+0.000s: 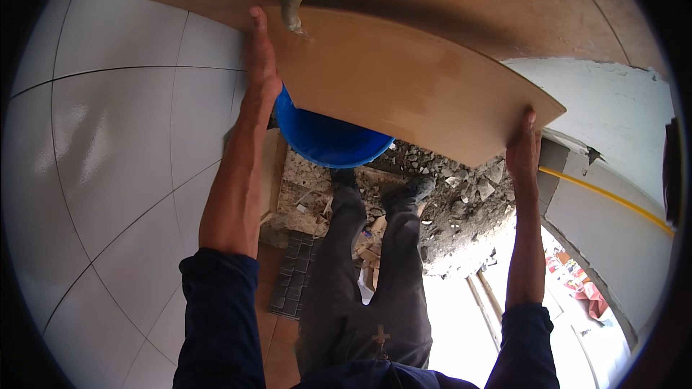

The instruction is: The person washes ceramic tiles one by one under a wall-mounted tap, using a blue bucket to catch runoff. They rinse each tile, place it on the floor, then gather the cleaned tiles and carry them to another room where other workers are laying floor tiles.

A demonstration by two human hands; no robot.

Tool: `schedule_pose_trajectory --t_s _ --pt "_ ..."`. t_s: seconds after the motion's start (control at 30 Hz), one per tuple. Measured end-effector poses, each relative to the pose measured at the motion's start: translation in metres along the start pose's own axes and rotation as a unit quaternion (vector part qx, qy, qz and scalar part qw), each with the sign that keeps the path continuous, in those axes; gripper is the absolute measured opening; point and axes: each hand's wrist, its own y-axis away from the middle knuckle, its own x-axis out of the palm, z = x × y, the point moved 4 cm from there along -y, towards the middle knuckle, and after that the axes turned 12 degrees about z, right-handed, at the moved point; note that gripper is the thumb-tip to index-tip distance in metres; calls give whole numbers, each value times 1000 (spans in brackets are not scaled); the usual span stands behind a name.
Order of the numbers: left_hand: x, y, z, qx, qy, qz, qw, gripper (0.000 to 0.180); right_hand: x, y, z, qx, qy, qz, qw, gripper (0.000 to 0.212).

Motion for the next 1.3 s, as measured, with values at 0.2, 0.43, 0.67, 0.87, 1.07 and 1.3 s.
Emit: schedule_pose_trajectory --t_s 0.2,0.43,0.67,0.87,1.07,1.3 --pt "21 11 46 -35 19 26 999 80 -21 51 36 66 186 -75 977 71" --pt "66 24 55 -103 -5 84 991 65 -5 93 82 112 239 -131 955 66" --pt "51 -14 90 -70 138 177 972 41 23 147 129 40 279 -178 943 69" --pt "66 -2 49 -21 -94 18 995 30 8 199 124 27 145 -189 971 57" --pt "31 37 -40 158 -466 -75 867 28 30 207 138 48 140 -144 978 57" --pt "107 88 -179 174 -614 26 770 38 45 220 136 51 225 -148 962 65"
